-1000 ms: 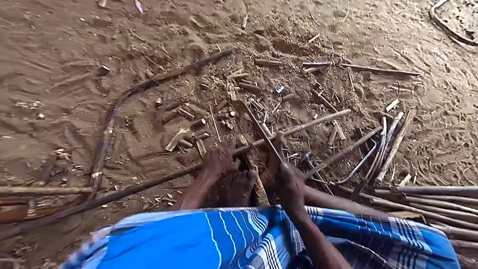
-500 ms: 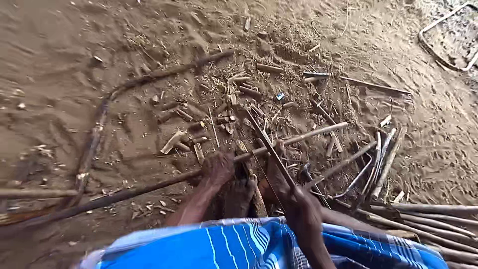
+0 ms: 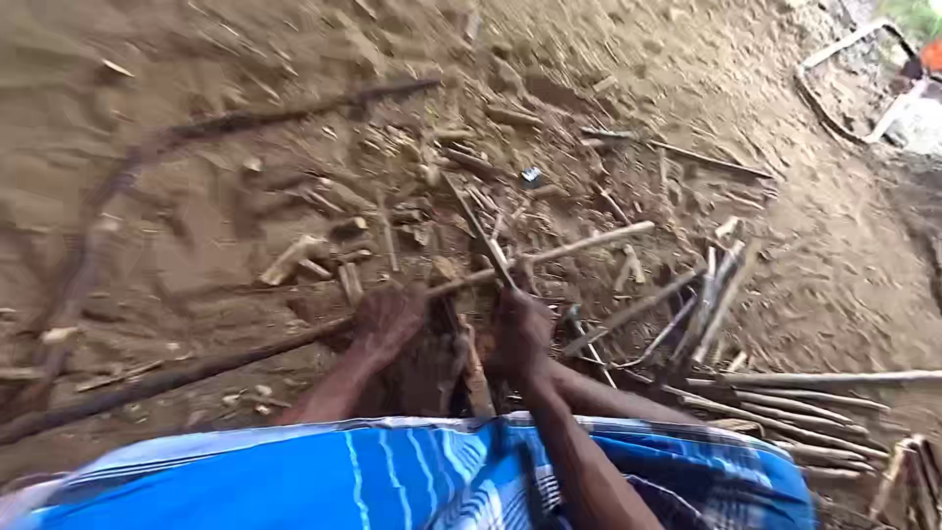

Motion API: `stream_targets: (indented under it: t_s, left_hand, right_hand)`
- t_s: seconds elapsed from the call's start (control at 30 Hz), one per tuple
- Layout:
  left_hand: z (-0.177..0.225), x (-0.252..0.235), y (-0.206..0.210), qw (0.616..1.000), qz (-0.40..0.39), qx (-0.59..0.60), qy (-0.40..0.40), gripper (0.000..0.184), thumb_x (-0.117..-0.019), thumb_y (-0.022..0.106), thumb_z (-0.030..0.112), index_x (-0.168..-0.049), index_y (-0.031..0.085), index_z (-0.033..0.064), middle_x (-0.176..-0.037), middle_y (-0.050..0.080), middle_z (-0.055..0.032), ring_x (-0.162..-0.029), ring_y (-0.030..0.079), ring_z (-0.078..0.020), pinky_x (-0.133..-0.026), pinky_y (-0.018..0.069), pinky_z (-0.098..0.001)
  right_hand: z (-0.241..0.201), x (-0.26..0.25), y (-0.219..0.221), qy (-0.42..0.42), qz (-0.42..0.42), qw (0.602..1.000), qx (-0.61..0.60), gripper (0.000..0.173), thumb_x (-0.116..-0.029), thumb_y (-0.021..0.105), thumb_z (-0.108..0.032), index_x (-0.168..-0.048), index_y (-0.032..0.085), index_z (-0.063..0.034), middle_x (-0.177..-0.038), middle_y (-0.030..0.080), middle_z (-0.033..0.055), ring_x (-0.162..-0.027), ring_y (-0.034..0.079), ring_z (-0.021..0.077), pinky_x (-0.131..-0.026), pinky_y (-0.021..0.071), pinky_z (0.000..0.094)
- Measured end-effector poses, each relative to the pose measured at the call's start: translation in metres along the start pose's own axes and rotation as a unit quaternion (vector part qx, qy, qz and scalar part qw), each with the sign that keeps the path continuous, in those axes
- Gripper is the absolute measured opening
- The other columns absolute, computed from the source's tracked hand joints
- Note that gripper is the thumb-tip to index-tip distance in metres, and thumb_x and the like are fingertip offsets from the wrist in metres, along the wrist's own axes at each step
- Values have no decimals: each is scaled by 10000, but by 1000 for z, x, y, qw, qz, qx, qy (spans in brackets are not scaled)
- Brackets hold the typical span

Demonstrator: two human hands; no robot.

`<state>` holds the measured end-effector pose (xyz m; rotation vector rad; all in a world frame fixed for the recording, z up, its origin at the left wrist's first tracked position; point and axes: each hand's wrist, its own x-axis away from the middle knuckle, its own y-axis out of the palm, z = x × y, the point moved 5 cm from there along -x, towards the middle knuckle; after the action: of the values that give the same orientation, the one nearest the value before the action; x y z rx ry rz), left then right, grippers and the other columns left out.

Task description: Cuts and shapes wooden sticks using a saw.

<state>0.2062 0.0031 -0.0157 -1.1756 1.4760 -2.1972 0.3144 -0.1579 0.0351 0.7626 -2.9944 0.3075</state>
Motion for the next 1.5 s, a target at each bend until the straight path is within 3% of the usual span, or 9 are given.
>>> stream_targets:
  t_s: [0.1, 0.2, 0.4, 0.53, 0.7, 0.9, 1.1, 1.27, 1.5]
  left_hand:
    - [1, -2, -7, 1000, 6, -13, -4, 248, -985, 626, 256, -1117, 692, 56, -1077, 699, -255, -981, 692, -471, -768, 544, -661]
    - [0, -3, -10, 999, 12, -10, -29, 274, -1009, 583, 280, -1104, 693, 48, -1059, 704, -244, -991, 698, -444, -792, 557, -613]
    - [4, -1, -10, 999, -3, -5, -31, 304, -1024, 560, 265, -1112, 674, -2, -1053, 694, -286, -976, 689, -494, -759, 539, -661]
    - [6, 1, -15, 1000, 8, -13, -18, 256, -996, 610, 243, -1101, 697, 26, -1062, 706, -259, -964, 697, -470, -770, 540, -639]
    - [2, 3, -2, 1000, 24, 12, 11, 258, -1007, 633, 239, -1128, 678, 16, -1047, 690, -279, -946, 687, -500, -718, 541, -673]
    - [-1, -4, -8, 998, 37, -31, -26, 233, -1011, 583, 247, -1060, 693, 47, -1015, 705, -246, -938, 699, -466, -731, 549, -619]
    - [0, -1, -4, 999, 25, -9, -25, 253, -1000, 625, 250, -1083, 689, 19, -1072, 693, -275, -1014, 677, -484, -805, 528, -667]
    - [13, 6, -5, 999, -18, -13, -50, 278, -1009, 584, 243, -1133, 683, 15, -1145, 685, -250, -1078, 677, -438, -841, 554, -601]
    - [1, -6, -2, 1000, 7, -18, -18, 251, -1017, 560, 227, -1118, 680, 30, -1095, 694, -240, -990, 697, -441, -775, 561, -599]
  right_hand:
    - [-21, 17, -18, -4, -81, 996, 42, 503, -1100, 314, -407, -837, 622, -107, -662, 536, 11, -567, 514, 132, -536, 467, 337]
    - [-30, 75, -53, 30, -69, 997, -7, 437, -1039, 460, -479, -858, 663, -137, -612, 506, -69, -489, 440, 32, -446, 395, 231]
    - [-30, 19, -3, 63, -106, 991, 55, 475, -1092, 350, -489, -993, 656, -139, -709, 542, 22, -553, 517, 136, -499, 456, 324]
    - [-24, 77, -62, 31, -51, 998, 15, 431, -1028, 491, -511, -837, 667, -167, -610, 525, -81, -487, 463, 28, -436, 407, 234]
    - [-3, 10, 12, 3, -39, 999, 34, 310, -1033, 480, -232, -868, 687, -71, -650, 571, -11, -544, 521, 84, -512, 473, 304]
    - [-19, 88, -72, 34, -55, 997, -36, 479, -1023, 495, -556, -803, 651, -160, -583, 499, -90, -469, 438, 9, -429, 391, 212]
    - [-14, 9, 1, 57, -102, 993, 13, 511, -1097, 341, -491, -934, 645, -113, -691, 512, 22, -550, 484, 136, -497, 433, 312]
    - [12, 17, 6, 66, -97, 991, -64, 495, -1038, 407, -574, -884, 640, -165, -582, 444, -13, -439, 392, 95, -408, 371, 276]
    - [-5, -10, 30, 11, -139, 990, 15, 501, -1100, 313, -446, -913, 629, -106, -606, 436, 28, -465, 400, 139, -431, 373, 298]
